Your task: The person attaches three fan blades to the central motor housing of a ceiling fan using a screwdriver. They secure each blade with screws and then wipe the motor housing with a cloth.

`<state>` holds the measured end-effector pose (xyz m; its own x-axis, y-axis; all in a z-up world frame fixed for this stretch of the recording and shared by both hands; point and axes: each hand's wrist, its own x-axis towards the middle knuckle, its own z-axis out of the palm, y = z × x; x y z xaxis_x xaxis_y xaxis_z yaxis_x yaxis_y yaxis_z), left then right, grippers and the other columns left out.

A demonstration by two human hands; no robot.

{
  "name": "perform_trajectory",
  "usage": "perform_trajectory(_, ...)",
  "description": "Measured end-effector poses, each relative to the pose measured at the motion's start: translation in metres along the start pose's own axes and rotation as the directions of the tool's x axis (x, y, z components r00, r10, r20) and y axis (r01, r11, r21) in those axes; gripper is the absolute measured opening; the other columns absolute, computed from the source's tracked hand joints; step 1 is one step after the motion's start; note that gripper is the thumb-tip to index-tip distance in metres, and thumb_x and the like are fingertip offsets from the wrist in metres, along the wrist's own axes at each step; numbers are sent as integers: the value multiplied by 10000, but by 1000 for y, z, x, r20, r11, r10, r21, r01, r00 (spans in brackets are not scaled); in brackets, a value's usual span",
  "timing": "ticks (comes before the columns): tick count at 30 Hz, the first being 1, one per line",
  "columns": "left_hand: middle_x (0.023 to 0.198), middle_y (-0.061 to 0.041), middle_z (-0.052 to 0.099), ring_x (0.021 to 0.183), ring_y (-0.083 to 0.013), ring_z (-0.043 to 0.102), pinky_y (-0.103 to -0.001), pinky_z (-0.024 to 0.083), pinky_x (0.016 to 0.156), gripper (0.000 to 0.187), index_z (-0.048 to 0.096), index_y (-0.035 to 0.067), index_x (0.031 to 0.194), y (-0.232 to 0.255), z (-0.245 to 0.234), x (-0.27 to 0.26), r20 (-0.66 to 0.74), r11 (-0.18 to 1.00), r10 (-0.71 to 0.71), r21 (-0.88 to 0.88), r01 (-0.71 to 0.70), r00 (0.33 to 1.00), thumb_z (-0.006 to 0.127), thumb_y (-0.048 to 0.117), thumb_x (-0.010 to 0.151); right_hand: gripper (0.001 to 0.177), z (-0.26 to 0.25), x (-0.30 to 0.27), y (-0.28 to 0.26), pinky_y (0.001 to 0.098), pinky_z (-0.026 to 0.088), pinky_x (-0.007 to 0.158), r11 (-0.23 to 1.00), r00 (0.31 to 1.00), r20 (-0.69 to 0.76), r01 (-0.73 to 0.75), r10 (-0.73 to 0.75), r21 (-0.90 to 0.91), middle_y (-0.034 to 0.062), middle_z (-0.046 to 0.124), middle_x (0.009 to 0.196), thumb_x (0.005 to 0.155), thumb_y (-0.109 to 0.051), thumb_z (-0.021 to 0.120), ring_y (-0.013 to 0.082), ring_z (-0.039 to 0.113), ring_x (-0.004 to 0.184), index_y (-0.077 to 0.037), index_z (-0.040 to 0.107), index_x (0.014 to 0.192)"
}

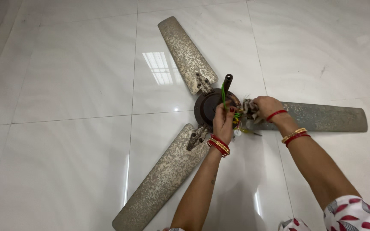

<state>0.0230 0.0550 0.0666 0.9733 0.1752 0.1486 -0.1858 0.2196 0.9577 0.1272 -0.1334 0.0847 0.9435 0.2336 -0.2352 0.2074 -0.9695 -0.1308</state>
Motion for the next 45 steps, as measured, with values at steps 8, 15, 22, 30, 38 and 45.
perform_trajectory(8, 807, -77, 641, 705, -148, 573, -280, 479, 649, 278, 657, -11, 1196, -28, 8, -22, -48, 968, -134, 209, 141, 990, 438, 139, 1114, 188, -69, -59, -62, 328, 618, 781, 561, 956, -292, 230, 22, 795, 136, 711, 1006, 975, -19, 549, 226, 710, 902, -29, 638, 1140)
perform_trajectory(15, 1226, -114, 649, 1066, -194, 614, -325, 515, 949, 282, 580, -20, 1310, -55, 3, -27, 41, 968, -164, -184, 168, 986, 471, 0, 1051, 262, -36, -51, -128, 354, 568, 1004, 502, 845, -531, 489, -69, 713, 76, 499, 1093, 782, 4, 658, 222, 604, 1036, -52, 607, 1033)
perform_trajectory(22, 1291, -114, 642, 1175, -200, 636, -347, 521, 1036, 351, 584, 33, 1352, -36, -36, -22, -262, 970, -207, -182, 162, 943, 480, 65, 1018, 267, 37, -84, -78, 352, 548, 900, 694, 862, -453, 469, -226, 546, 93, 584, 1131, 703, 30, 741, 241, 633, 1037, -17, 657, 953)
perform_trajectory(30, 1032, -58, 677, 869, -144, 647, -291, 560, 771, 271, 631, 34, 1296, -16, -17, -9, -17, 989, -124, 85, 125, 992, 496, 98, 1070, 273, 52, -98, -30, 381, 597, 804, 879, 875, -109, 477, -471, 25, 83, 621, 1150, 791, 4, 748, 264, 658, 980, -85, 724, 1048)
perform_trajectory(38, 1000, -18, 659, 797, -107, 621, -273, 554, 713, 305, 663, 106, 1292, -32, -65, 0, -291, 937, -38, 323, 136, 956, 477, 112, 1050, 189, -15, -53, -17, 333, 599, 958, 917, 889, -445, 258, -103, 303, 80, 618, 1315, 919, -34, 695, 246, 678, 1100, -117, 749, 1080)
perform_trajectory(45, 1122, -158, 662, 993, -313, 653, -433, 540, 863, 325, 637, 90, 1348, -63, -83, -9, -115, 723, 70, 691, 29, 991, 488, 96, 1060, 321, 48, -32, -74, 421, 451, 1118, 946, 974, -219, 21, 53, 322, 118, 575, 1371, 1006, -37, 595, 311, 550, 1275, -152, 696, 1288)
